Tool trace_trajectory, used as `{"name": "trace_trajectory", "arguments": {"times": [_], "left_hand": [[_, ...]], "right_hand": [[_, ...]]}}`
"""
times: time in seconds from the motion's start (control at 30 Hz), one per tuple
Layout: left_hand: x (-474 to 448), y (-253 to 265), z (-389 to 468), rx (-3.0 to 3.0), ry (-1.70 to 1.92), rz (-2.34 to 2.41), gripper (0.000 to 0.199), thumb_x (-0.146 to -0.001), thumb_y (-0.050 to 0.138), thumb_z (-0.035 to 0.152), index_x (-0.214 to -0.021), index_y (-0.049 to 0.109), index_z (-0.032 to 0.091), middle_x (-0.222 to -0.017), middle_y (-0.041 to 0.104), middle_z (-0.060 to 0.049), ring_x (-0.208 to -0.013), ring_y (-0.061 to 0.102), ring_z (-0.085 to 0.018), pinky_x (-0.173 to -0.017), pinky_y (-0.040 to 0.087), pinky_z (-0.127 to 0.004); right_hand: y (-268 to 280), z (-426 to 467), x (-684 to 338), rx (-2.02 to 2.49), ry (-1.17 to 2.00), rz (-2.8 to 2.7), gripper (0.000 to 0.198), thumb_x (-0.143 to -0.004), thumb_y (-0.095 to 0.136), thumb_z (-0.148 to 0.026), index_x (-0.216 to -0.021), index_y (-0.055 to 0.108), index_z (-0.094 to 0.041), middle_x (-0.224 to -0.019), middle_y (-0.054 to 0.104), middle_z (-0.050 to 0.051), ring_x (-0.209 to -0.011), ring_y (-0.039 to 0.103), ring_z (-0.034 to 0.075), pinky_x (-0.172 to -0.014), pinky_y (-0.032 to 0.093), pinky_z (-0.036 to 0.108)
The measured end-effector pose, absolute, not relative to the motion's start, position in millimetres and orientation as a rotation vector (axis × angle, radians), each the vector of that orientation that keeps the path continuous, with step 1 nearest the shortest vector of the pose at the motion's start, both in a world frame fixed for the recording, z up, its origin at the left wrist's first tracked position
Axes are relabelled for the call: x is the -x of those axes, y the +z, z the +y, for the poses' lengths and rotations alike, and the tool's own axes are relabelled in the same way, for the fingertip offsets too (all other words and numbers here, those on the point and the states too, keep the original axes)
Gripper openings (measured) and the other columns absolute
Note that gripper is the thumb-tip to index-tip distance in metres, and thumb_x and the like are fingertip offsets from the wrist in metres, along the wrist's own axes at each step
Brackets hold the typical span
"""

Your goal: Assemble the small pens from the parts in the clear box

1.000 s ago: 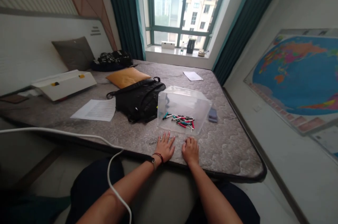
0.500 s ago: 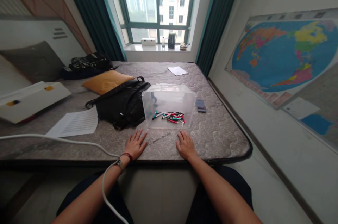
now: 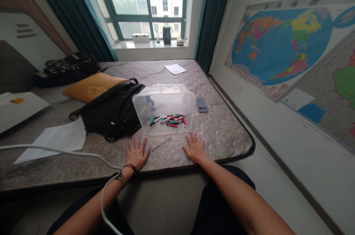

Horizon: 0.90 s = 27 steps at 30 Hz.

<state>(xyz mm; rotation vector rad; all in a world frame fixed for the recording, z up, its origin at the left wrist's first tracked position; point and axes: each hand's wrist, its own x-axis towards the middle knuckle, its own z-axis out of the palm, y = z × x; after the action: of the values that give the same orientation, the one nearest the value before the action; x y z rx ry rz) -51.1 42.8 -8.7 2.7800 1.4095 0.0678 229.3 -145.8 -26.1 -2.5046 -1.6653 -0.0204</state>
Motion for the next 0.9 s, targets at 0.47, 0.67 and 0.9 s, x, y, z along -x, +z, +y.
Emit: {"name": "trace_trajectory", "arguments": {"times": [0.47,0.67,0.9], "left_hand": [[-35.5,-14.0,-31.7,-2.920,0.260,0.714,0.061,-0.097,0.037,0.045,-0.155,0.024,0.031,-0.164,0.020,-0.003,-0.150,0.013,-0.031,-0.118,0.012,-0.058],[-33.0,-11.7,-16.4,-2.955,0.193,0.525,0.060,-0.097,0.040,0.043,-0.154,0.028,0.028,-0.163,0.023,-0.005,-0.150,0.016,-0.030,-0.118,0.019,-0.054],[-45.0,17.9,29.6,-2.985,0.153,0.704,0.052,-0.094,0.045,0.038,-0.144,0.045,0.023,-0.161,0.029,-0.009,-0.149,0.018,-0.030,-0.117,0.024,-0.050]], "right_hand": [[-6.2,-134.0,-198.2,2.135,0.034,-1.894,0.058,-0.092,0.049,-0.037,-0.148,0.044,-0.023,-0.160,0.030,0.009,-0.147,0.021,0.030,-0.117,0.014,0.051],[-6.6,-134.9,-197.2,2.139,0.058,-1.851,0.057,-0.090,0.050,-0.033,-0.145,0.046,-0.021,-0.158,0.033,0.010,-0.146,0.023,0.029,-0.117,0.015,0.049],[-6.5,-134.9,-198.1,2.133,0.087,-1.831,0.058,-0.089,0.050,-0.033,-0.146,0.046,-0.021,-0.158,0.033,0.010,-0.146,0.024,0.029,-0.118,0.014,0.049]]}}
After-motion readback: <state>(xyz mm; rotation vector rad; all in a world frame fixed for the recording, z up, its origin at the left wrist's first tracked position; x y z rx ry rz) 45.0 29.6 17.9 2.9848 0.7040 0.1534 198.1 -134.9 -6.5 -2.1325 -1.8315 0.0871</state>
